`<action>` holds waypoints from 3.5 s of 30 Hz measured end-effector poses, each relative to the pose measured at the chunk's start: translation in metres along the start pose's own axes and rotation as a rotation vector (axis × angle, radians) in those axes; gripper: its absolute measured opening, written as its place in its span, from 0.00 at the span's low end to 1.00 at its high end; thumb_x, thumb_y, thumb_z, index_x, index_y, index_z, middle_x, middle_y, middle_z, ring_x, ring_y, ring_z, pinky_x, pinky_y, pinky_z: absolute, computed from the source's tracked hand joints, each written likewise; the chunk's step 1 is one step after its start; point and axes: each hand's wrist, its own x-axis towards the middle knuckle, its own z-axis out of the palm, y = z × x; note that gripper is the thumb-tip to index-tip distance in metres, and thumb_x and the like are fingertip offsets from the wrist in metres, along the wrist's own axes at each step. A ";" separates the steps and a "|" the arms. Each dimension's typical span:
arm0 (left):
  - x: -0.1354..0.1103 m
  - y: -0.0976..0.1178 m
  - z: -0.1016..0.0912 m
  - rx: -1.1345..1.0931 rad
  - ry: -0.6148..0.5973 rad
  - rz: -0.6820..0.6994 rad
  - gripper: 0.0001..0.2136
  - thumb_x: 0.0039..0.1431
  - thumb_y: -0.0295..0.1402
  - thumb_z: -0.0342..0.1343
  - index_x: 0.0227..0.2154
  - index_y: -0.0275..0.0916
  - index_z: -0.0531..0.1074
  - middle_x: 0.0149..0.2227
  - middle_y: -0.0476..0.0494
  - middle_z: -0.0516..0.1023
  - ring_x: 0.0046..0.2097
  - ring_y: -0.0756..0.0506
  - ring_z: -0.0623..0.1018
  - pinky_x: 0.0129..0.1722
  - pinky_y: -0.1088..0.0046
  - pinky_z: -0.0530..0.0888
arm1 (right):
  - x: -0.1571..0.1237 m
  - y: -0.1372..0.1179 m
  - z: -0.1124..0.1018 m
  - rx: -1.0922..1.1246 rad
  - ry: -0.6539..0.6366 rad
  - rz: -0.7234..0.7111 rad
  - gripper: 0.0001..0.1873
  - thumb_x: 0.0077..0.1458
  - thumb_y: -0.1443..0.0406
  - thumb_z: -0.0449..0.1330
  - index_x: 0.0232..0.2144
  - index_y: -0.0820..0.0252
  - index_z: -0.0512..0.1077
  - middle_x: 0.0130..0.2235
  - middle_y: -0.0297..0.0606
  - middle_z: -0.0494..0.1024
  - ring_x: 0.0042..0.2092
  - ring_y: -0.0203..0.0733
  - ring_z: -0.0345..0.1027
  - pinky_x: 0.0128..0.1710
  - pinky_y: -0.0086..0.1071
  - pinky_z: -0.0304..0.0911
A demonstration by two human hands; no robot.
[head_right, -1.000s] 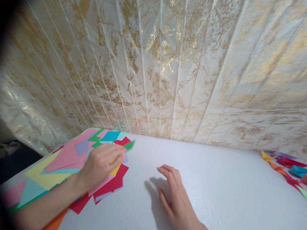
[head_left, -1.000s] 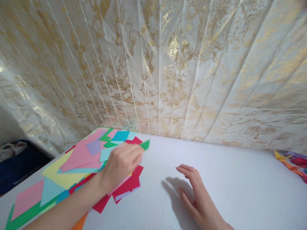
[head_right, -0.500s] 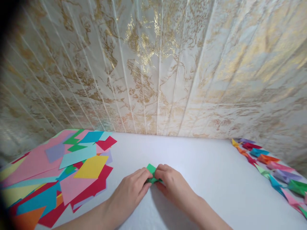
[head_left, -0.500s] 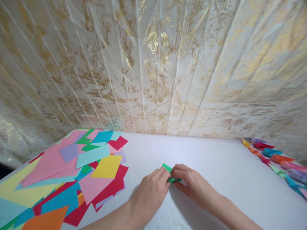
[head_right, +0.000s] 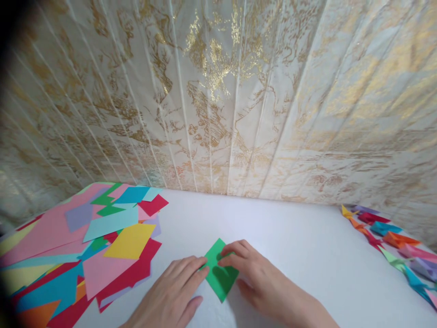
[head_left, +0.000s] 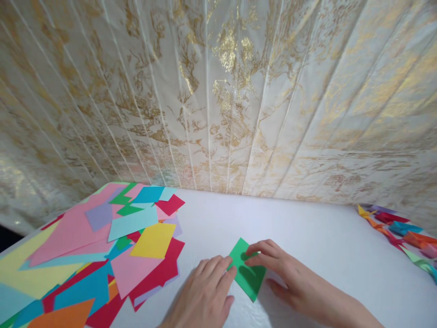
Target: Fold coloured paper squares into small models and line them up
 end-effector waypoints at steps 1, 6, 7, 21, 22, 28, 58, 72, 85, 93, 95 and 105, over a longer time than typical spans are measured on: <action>0.003 0.000 0.000 -0.002 0.001 -0.006 0.22 0.59 0.32 0.62 0.55 0.38 0.67 0.56 0.38 0.75 0.53 0.36 0.74 0.53 0.57 0.73 | -0.004 -0.002 -0.002 -0.013 -0.007 -0.003 0.30 0.49 0.79 0.54 0.52 0.53 0.71 0.55 0.43 0.73 0.57 0.47 0.67 0.58 0.43 0.64; 0.021 0.006 -0.009 0.016 -0.039 -0.061 0.20 0.53 0.41 0.69 0.46 0.40 0.72 0.45 0.43 0.77 0.44 0.38 0.76 0.43 0.59 0.75 | -0.006 0.001 0.005 -0.094 0.007 0.005 0.17 0.52 0.73 0.63 0.44 0.54 0.74 0.53 0.43 0.74 0.54 0.49 0.68 0.54 0.42 0.67; 0.024 0.008 -0.010 0.043 -0.041 -0.053 0.19 0.53 0.41 0.70 0.43 0.40 0.72 0.43 0.44 0.77 0.42 0.39 0.76 0.41 0.60 0.75 | -0.005 0.004 0.007 -0.111 0.015 -0.013 0.11 0.55 0.72 0.63 0.40 0.55 0.75 0.52 0.43 0.75 0.52 0.48 0.70 0.52 0.41 0.68; 0.039 0.002 -0.015 -0.305 0.138 -0.129 0.10 0.53 0.28 0.70 0.32 0.40 0.73 0.33 0.52 0.77 0.37 0.45 0.74 0.37 0.67 0.66 | 0.000 0.010 0.021 0.200 0.290 0.167 0.09 0.62 0.62 0.57 0.31 0.58 0.72 0.32 0.35 0.77 0.36 0.41 0.71 0.40 0.31 0.65; 0.039 0.002 -0.015 -0.282 0.135 -0.138 0.11 0.52 0.28 0.71 0.30 0.40 0.72 0.32 0.52 0.76 0.36 0.45 0.74 0.36 0.68 0.65 | -0.001 0.010 0.022 0.197 0.301 0.165 0.09 0.62 0.61 0.57 0.31 0.58 0.72 0.32 0.35 0.77 0.36 0.41 0.71 0.40 0.32 0.65; 0.036 0.002 -0.010 -0.138 0.096 -0.046 0.09 0.54 0.27 0.69 0.30 0.41 0.72 0.32 0.53 0.76 0.35 0.45 0.72 0.34 0.67 0.65 | 0.000 0.012 0.022 0.193 0.252 0.174 0.09 0.61 0.61 0.58 0.29 0.57 0.70 0.32 0.35 0.76 0.35 0.41 0.69 0.37 0.31 0.64; 0.011 0.013 -0.014 0.041 -0.099 -0.112 0.17 0.61 0.25 0.54 0.52 0.42 0.70 0.40 0.43 0.73 0.41 0.40 0.73 0.38 0.63 0.72 | 0.032 0.020 0.034 0.006 0.279 0.436 0.05 0.56 0.64 0.57 0.28 0.57 0.69 0.25 0.31 0.74 0.27 0.39 0.67 0.29 0.29 0.59; 0.015 0.021 -0.024 0.062 -0.262 -0.179 0.15 0.64 0.27 0.53 0.52 0.43 0.71 0.41 0.42 0.74 0.44 0.39 0.74 0.41 0.60 0.74 | 0.036 0.023 0.036 -0.029 0.267 0.490 0.05 0.54 0.65 0.57 0.28 0.57 0.73 0.25 0.33 0.77 0.28 0.40 0.68 0.30 0.31 0.58; 0.015 0.016 -0.012 0.121 -0.146 0.041 0.21 0.67 0.45 0.54 0.56 0.36 0.70 0.56 0.41 0.76 0.56 0.38 0.71 0.56 0.59 0.65 | 0.033 0.020 0.036 -0.089 0.251 0.463 0.07 0.56 0.67 0.56 0.32 0.57 0.75 0.31 0.35 0.79 0.33 0.43 0.71 0.35 0.35 0.62; 0.013 0.016 -0.009 0.147 -0.104 0.027 0.21 0.67 0.46 0.53 0.56 0.37 0.71 0.55 0.43 0.78 0.55 0.39 0.73 0.54 0.61 0.65 | 0.015 0.009 0.043 -0.182 0.291 0.301 0.10 0.56 0.68 0.61 0.42 0.55 0.75 0.43 0.40 0.74 0.44 0.50 0.66 0.46 0.45 0.62; 0.013 0.016 -0.008 0.163 -0.083 0.034 0.21 0.67 0.46 0.53 0.56 0.38 0.71 0.54 0.44 0.78 0.54 0.39 0.73 0.54 0.61 0.64 | 0.012 0.010 0.047 -0.198 0.310 0.311 0.12 0.56 0.68 0.61 0.44 0.53 0.74 0.44 0.40 0.73 0.45 0.50 0.65 0.46 0.45 0.62; 0.000 0.020 -0.007 0.431 0.085 0.073 0.20 0.68 0.45 0.51 0.46 0.33 0.79 0.46 0.40 0.82 0.51 0.40 0.72 0.51 0.62 0.61 | -0.016 0.038 0.029 -0.123 0.278 0.348 0.16 0.58 0.67 0.55 0.48 0.49 0.73 0.47 0.41 0.71 0.49 0.54 0.62 0.51 0.53 0.59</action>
